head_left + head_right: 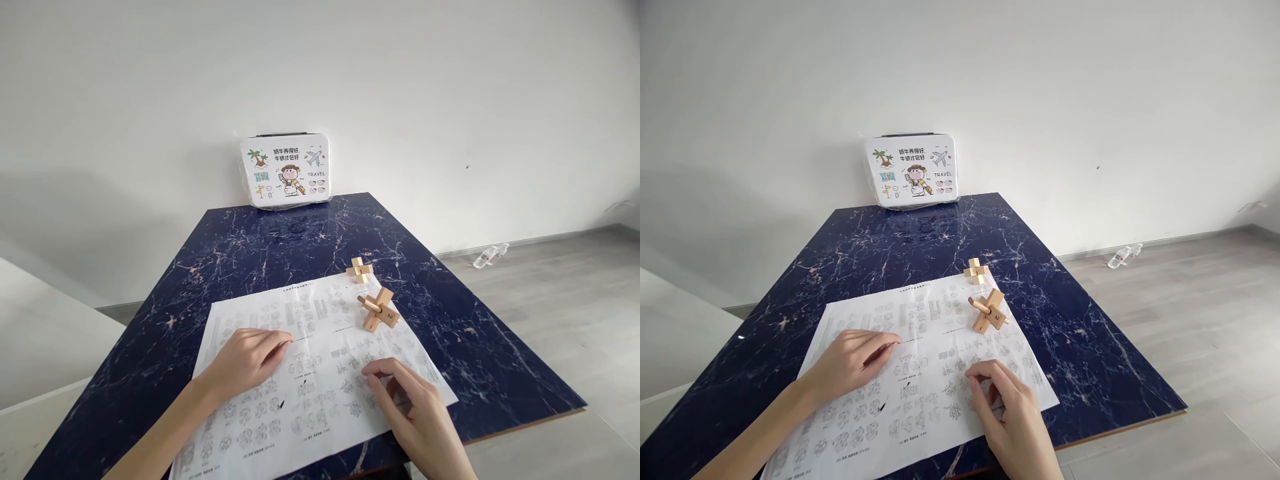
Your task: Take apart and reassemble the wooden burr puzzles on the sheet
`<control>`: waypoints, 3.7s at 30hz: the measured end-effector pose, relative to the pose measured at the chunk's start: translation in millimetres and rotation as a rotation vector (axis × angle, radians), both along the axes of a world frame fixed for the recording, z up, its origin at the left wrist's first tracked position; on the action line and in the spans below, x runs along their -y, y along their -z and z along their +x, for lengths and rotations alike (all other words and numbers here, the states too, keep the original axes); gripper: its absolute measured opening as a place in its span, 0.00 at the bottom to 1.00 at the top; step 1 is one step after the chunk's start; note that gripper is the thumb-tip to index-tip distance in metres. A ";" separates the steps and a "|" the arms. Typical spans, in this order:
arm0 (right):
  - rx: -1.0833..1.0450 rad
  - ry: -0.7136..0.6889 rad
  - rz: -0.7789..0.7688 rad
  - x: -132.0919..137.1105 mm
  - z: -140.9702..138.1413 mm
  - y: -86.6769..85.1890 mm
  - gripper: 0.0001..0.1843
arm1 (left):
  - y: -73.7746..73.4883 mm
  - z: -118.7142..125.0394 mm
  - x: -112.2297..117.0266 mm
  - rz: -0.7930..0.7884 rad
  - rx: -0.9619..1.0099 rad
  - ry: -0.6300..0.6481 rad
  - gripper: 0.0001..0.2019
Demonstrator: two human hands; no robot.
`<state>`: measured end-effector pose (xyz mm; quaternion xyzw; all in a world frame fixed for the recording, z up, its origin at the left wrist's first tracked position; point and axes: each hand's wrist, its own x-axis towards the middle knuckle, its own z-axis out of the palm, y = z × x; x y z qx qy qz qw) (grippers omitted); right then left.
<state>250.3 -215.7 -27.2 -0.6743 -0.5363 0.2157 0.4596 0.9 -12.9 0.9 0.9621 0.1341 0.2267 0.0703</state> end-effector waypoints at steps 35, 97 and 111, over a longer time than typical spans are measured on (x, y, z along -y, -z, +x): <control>-0.153 -0.208 -0.154 -109.0 24.1 -10.5 0.13 | 8.7 -6.7 -3.3 -0.072 -0.009 -0.062 0.11; -0.058 -0.590 0.070 -147.7 -22.5 -7.9 0.10 | 7.5 -3.0 -4.5 -0.267 0.244 -0.170 0.29; -0.036 -0.523 0.148 -144.7 -26.2 -7.9 0.13 | -5.3 1.0 -0.5 -0.574 0.296 -0.272 0.27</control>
